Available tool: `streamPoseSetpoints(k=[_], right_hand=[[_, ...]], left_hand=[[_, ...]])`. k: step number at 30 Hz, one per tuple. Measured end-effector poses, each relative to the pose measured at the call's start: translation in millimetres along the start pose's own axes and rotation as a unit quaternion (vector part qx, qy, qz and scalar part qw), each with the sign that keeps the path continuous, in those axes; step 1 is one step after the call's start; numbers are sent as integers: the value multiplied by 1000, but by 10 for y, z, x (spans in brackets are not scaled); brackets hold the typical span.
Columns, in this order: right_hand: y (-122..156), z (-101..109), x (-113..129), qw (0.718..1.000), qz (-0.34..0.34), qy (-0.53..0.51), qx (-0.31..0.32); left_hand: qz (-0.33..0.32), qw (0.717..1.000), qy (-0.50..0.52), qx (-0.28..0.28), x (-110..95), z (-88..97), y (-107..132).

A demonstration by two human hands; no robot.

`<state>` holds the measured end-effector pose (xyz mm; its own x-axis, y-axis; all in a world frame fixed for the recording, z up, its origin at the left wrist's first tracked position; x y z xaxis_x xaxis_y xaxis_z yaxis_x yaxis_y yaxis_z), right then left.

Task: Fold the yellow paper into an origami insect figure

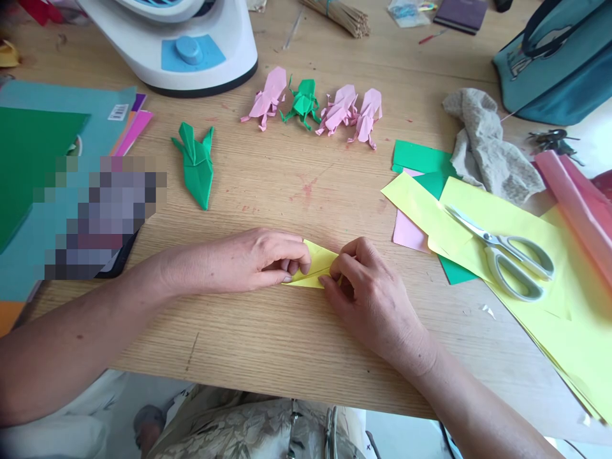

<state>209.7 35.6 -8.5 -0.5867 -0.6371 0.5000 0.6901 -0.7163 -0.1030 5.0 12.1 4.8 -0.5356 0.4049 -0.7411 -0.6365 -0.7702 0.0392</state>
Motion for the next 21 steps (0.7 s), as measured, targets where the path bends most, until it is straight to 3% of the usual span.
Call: streamPoseSetpoints(k=[6,12,18,21], right_hand=[[-3,1,18,1000,-1,0,-3],[-8,-5,14,1000,-7,-1,5],[-10,-3,15,1000,-13,-6,7],[-11,-2,12,1000,-11,-10,6]], left_hand=[[-31,999,-16,16,6,-1,10],[-63,997,-48,-6,-4,5,65],[-136,979,-134,-69,-45,-98,360],[-129,961,-227,-92,-105,-230,549]])
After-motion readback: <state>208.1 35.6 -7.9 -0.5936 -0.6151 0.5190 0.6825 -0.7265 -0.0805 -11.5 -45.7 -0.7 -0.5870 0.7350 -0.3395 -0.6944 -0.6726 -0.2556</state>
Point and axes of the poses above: each hand's wrist, its own y-axis away from the middle knuckle, its own z-axis out of the back of the hand, x = y × z, the point moved 2 cm from there along -y, towards the middle knuckle, and after that the axes turned 3 degrees about -z, right-handed, at the moved point
